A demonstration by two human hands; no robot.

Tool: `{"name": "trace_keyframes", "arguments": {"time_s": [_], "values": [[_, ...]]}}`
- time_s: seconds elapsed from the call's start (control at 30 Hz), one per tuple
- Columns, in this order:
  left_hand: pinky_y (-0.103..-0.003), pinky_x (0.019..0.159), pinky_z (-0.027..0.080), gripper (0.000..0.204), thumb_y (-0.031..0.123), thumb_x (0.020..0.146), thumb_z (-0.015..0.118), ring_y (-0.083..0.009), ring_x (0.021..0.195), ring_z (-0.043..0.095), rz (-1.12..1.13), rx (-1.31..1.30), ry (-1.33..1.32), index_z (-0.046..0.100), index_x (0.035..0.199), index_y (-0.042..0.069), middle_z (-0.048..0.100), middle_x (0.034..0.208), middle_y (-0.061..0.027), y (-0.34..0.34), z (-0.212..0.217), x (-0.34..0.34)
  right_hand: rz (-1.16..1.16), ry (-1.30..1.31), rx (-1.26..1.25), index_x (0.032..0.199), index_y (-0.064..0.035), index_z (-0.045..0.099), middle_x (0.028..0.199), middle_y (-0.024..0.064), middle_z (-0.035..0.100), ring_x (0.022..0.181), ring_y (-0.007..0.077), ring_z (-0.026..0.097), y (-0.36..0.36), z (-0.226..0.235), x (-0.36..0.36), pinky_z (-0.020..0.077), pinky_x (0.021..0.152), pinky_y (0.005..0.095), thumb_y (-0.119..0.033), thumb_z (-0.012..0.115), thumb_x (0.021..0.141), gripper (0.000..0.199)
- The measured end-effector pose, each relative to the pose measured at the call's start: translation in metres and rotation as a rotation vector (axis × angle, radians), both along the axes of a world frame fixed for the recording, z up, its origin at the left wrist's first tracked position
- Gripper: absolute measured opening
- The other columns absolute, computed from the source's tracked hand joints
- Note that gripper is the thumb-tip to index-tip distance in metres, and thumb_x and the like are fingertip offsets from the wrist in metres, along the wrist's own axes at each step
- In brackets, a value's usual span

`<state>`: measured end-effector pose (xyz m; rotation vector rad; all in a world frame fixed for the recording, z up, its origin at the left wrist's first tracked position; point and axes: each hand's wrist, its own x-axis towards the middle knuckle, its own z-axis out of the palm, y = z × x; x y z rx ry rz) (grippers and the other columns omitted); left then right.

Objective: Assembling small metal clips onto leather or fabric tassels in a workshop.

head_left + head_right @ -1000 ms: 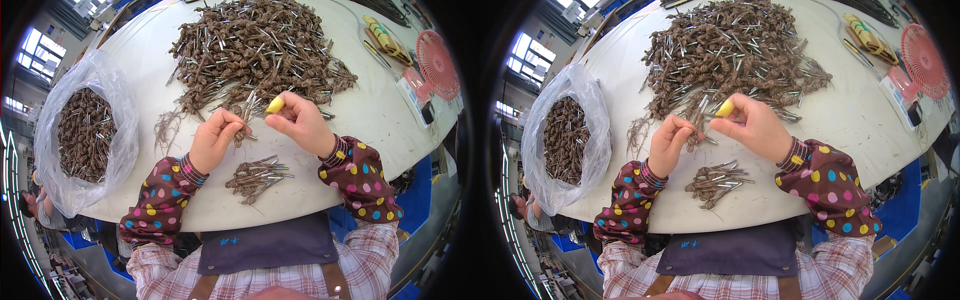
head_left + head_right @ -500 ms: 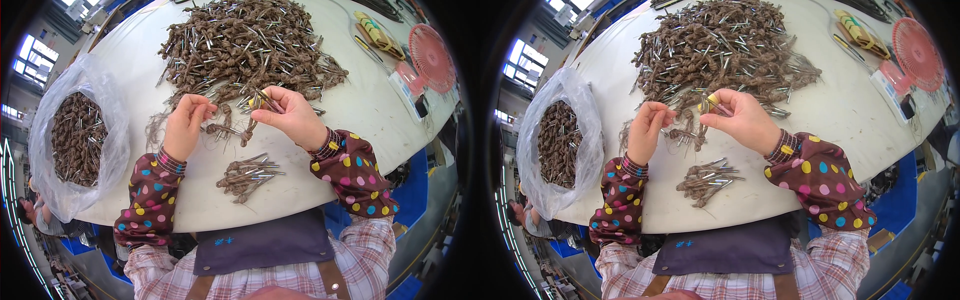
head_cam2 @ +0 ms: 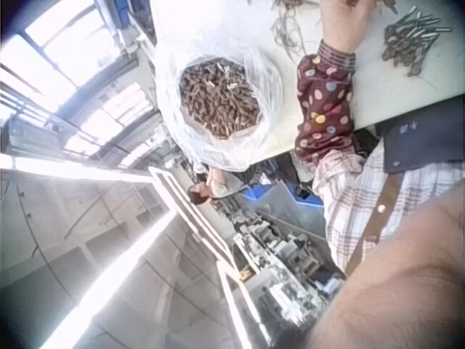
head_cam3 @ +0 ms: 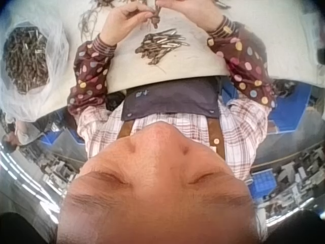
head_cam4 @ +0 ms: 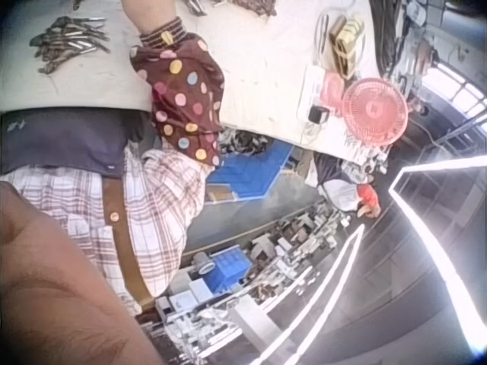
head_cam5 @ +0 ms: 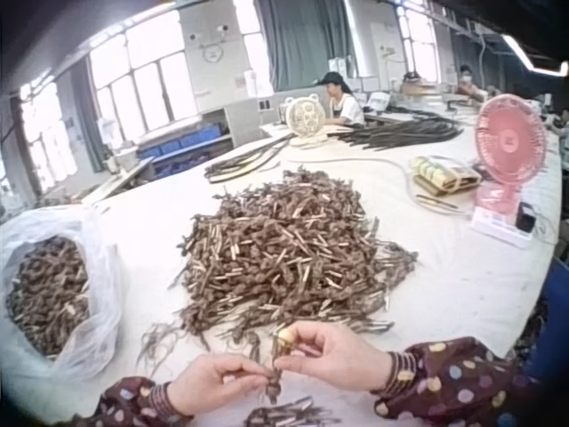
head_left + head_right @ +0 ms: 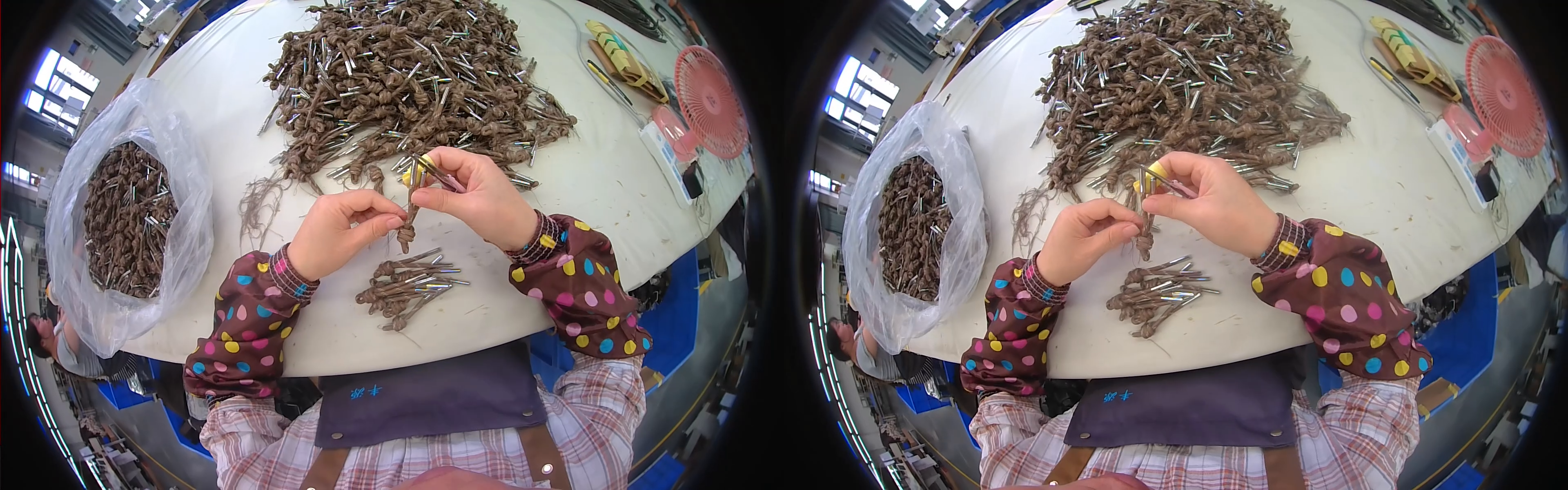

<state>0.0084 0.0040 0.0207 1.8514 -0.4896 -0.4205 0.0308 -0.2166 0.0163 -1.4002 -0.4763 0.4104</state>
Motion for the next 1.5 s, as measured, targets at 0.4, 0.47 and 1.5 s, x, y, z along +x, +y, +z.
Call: {"name": "trace_keyframes", "arguments": {"time_s": [0.4,0.47,1.5], "values": [[-0.025,0.074,0.049,0.005,0.007,0.096,0.047,-0.0154,0.084,0.062,-0.134,-0.566,0.272,0.047,0.098,0.003,0.063,0.096,-0.0117,-0.013,-0.009,-0.01,0.126,0.113,0.107,0.104,-0.0075,0.06,0.084,-0.006,0.058,0.069,-0.0009,0.045,0.002,-0.001,0.0,0.035,0.056,0.0157,-0.016,0.066,0.086,0.021],[-0.024,0.075,0.049,0.005,0.008,0.096,0.047,-0.0146,0.084,0.061,-0.14,-0.586,0.207,0.047,0.097,0.003,0.063,0.094,-0.0109,-0.012,-0.017,-0.01,0.134,0.055,0.136,0.106,-0.0064,0.059,0.084,-0.005,0.058,0.07,-0.0003,0.046,0.007,-0.006,0.0,0.0356,0.057,0.0159,-0.017,0.065,0.087,0.023],[-0.03,0.065,0.048,0.005,0.004,0.083,0.063,-0.0238,0.073,0.061,0.098,0.083,-0.552,0.06,0.087,0.002,0.062,0.081,-0.009,-0.004,-0.017,-0.001,-0.201,-0.627,-0.641,0.071,-0.0082,0.057,0.065,0.0054,0.058,0.061,0.0244,0.058,-0.005,0.005,-0.013,0.0432,0.054,0.0352,-0.041,0.068,0.078,0.035]]}}
